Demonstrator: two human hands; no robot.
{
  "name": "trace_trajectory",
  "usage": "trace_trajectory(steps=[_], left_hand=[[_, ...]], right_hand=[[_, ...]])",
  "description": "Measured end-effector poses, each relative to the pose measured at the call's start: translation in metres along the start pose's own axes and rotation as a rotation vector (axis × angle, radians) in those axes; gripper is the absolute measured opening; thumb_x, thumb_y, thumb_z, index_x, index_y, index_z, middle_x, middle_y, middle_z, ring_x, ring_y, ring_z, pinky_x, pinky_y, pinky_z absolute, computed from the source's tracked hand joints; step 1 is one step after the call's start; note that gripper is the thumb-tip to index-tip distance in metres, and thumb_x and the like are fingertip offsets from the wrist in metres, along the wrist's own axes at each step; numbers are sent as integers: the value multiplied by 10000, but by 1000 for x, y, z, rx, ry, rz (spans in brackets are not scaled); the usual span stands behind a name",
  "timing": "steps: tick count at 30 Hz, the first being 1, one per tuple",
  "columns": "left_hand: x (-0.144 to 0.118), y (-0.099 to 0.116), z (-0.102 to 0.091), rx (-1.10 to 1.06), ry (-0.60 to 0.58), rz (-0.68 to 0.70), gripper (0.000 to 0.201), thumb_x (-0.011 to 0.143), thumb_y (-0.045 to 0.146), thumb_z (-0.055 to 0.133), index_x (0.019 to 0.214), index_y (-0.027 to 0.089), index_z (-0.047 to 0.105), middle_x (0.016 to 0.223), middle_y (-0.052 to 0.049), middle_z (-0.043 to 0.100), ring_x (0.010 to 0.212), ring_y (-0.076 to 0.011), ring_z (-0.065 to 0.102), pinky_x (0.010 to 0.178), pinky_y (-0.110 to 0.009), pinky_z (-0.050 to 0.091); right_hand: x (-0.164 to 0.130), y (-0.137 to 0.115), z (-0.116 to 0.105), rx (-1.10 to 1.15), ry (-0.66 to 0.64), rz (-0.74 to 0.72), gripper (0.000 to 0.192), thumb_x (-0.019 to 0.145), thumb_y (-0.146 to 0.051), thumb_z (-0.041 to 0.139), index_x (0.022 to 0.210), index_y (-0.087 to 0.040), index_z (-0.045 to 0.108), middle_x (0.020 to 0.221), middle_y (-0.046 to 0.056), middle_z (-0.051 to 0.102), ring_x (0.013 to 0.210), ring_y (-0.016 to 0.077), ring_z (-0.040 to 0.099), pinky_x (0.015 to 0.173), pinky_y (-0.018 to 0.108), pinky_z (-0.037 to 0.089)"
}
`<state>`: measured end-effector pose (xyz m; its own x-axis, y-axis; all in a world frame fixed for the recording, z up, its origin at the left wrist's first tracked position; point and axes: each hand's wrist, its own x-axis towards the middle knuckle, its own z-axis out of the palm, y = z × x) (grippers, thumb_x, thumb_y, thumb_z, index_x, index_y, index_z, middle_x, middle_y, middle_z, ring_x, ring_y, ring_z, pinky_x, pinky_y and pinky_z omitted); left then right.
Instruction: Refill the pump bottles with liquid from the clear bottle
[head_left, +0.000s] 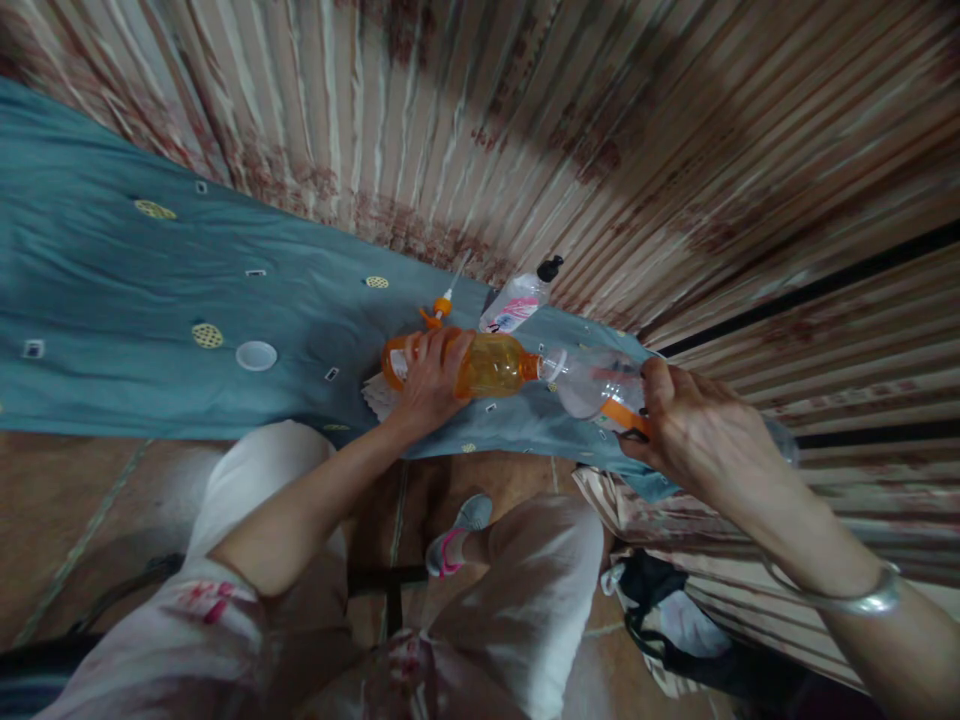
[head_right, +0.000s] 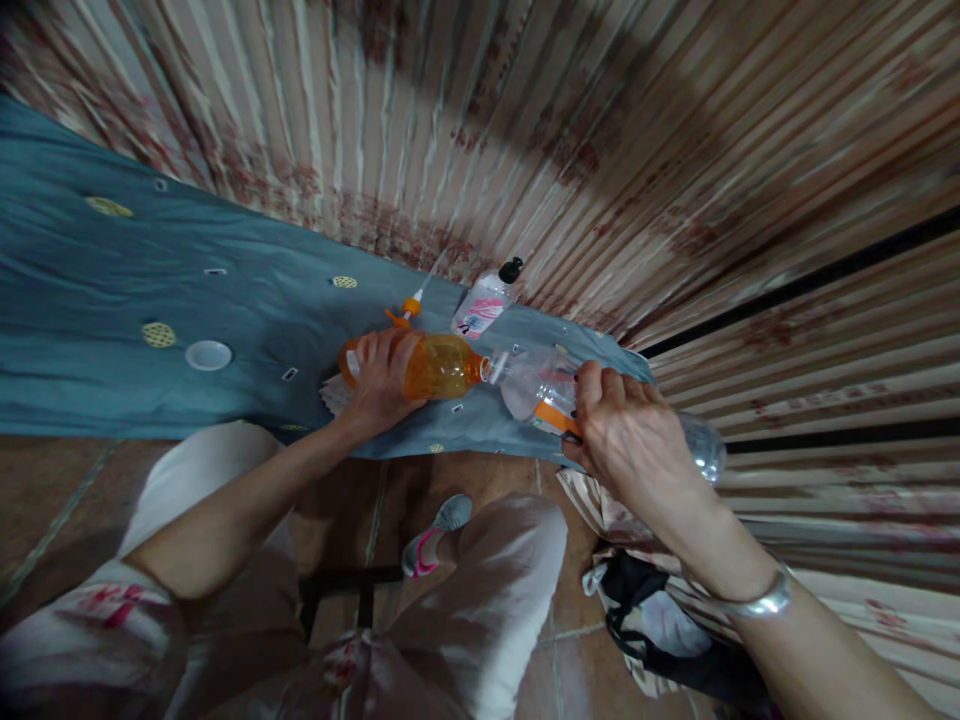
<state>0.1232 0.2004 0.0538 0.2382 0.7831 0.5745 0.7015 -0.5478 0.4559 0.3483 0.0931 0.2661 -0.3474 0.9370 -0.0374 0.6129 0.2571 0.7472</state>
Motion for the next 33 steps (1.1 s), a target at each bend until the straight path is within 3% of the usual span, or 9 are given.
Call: trace_trajectory(steps=[10,21,33], left_hand=[[0,-1,1,-2,3,4,790,722,268,740,1419,213,374,1367,-167,565,1263,-366,536,1078,-531,361],[-1,-1,1,18,8,7,816,710,272,760,1426,231,370,1376,-155,559,1267,-362,538,1087,-536,370],[-1,-2,2,39,29,45,815,708,282,754,1417,170,369,1357,-180,564,1249,-362,539,1072,-523,371]], right_hand=[[1,1,-2,-39,-18,-11,448,779,-406,742,1016,-98,518,815,108,613,736,267,605,664,321,403],[1,1,-3,-60,-15,-20,447,794,-414,737,1017,-89,526,817,110,620,741,267,619,659,322,415],[1,0,-3,-52,-9,-19,464,757,-419,774,990,-104,525,813,98,611,742,270,618,662,322,418]])
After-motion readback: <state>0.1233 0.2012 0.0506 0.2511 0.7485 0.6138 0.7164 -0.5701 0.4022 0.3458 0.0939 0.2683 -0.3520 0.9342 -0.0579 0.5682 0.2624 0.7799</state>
